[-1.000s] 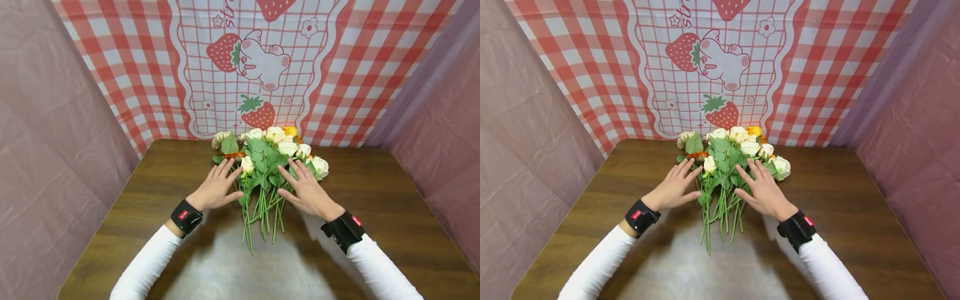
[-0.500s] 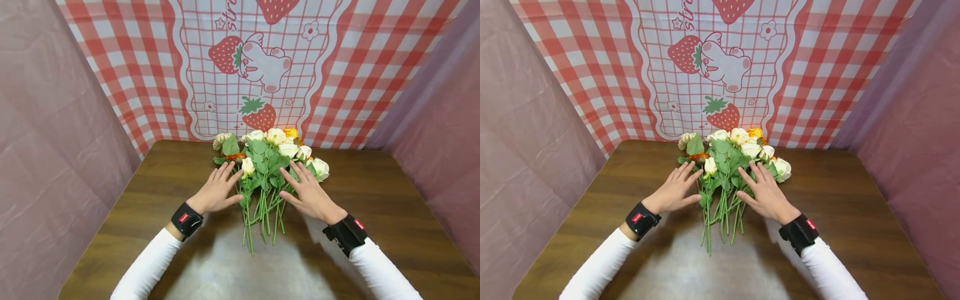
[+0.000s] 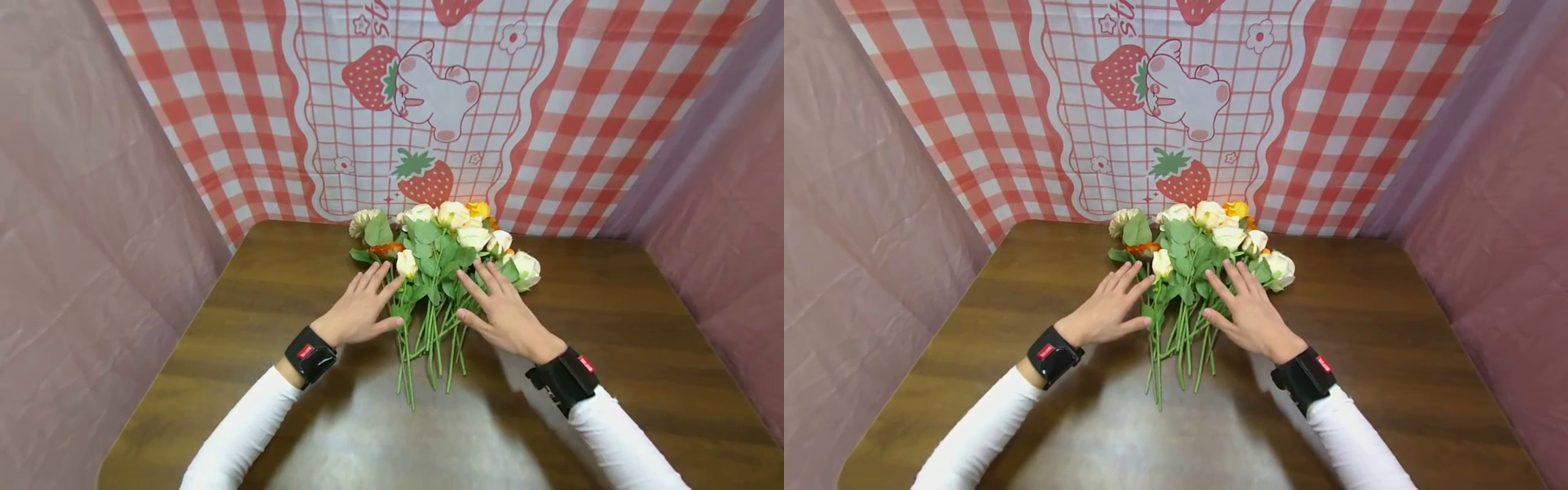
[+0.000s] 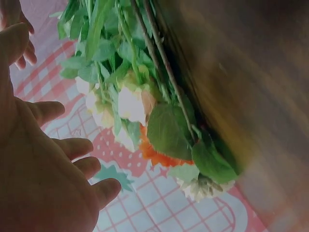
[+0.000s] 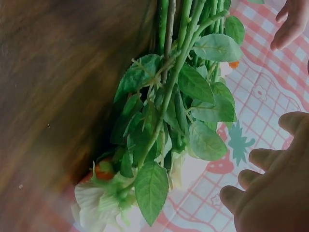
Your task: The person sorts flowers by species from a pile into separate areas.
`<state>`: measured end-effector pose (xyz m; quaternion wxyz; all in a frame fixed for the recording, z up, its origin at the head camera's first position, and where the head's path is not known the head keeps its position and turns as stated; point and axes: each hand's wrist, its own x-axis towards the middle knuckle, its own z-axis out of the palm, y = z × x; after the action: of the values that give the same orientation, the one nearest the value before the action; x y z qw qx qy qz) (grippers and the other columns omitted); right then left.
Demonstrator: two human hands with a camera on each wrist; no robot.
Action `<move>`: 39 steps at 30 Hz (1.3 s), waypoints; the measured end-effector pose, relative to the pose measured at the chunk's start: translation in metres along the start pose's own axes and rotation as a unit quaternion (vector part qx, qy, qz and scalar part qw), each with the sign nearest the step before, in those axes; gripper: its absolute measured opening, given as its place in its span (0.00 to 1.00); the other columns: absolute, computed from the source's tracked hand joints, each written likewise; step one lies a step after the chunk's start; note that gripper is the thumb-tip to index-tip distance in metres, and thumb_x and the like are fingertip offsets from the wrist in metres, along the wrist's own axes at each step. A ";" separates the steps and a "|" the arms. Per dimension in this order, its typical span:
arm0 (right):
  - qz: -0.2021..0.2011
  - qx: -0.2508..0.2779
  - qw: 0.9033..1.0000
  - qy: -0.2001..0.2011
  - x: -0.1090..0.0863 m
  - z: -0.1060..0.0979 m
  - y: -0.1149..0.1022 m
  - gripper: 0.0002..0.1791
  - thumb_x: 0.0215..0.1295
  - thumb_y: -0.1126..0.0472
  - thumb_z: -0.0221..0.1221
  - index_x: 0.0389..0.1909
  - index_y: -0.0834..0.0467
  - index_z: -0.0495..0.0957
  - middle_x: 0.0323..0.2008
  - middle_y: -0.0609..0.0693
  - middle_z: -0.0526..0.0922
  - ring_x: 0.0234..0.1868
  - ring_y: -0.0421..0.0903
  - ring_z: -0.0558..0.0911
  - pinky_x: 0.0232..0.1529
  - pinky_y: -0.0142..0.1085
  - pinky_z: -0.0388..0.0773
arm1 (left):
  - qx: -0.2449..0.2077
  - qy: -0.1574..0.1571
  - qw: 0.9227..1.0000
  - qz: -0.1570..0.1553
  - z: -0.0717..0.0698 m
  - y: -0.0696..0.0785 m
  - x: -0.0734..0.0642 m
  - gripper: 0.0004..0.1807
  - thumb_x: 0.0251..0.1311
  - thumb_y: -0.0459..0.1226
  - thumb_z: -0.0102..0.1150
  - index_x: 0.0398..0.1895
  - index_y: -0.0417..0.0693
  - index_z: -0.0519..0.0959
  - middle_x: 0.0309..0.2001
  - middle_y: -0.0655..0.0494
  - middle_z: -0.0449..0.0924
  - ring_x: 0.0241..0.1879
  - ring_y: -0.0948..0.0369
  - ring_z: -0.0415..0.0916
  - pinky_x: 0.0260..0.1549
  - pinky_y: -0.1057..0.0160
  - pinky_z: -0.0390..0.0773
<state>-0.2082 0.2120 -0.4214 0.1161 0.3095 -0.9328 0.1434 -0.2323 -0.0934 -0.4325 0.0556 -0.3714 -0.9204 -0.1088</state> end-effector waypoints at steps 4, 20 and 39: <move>0.007 0.002 1.000 0.001 -0.003 0.000 0.001 0.38 0.66 0.42 0.49 0.71 0.51 0.46 0.71 0.65 0.44 0.69 0.56 0.37 0.62 0.64 0.47 | 0.009 -0.006 1.000 0.021 0.005 0.009 0.010 0.42 0.61 0.62 0.42 0.72 0.53 0.45 0.72 0.38 0.37 0.69 0.48 0.30 0.63 0.38 0.49; 0.064 0.029 0.997 0.021 -0.037 0.001 0.015 0.39 0.65 0.44 0.51 0.70 0.55 0.47 0.69 0.66 0.49 0.67 0.63 0.46 0.61 0.63 0.50 | 0.050 -0.038 0.994 0.092 0.033 0.060 0.070 0.42 0.59 0.63 0.42 0.72 0.59 0.44 0.72 0.37 0.34 0.68 0.43 0.30 0.61 0.35 0.49; 0.108 0.069 0.990 0.057 -0.064 0.011 0.022 0.39 0.64 0.46 0.53 0.69 0.57 0.48 0.67 0.68 0.52 0.66 0.62 0.50 0.57 0.65 0.55 | 0.128 -0.097 0.987 -0.025 0.060 0.075 0.110 0.45 0.49 0.71 0.44 0.70 0.71 0.46 0.72 0.38 0.25 0.65 0.36 0.23 0.55 0.26 0.48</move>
<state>-0.1734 0.2598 -0.4551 0.1316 0.2057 -0.9404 0.2368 -0.2604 0.0475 -0.4588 0.0100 -0.3472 -0.9367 0.0447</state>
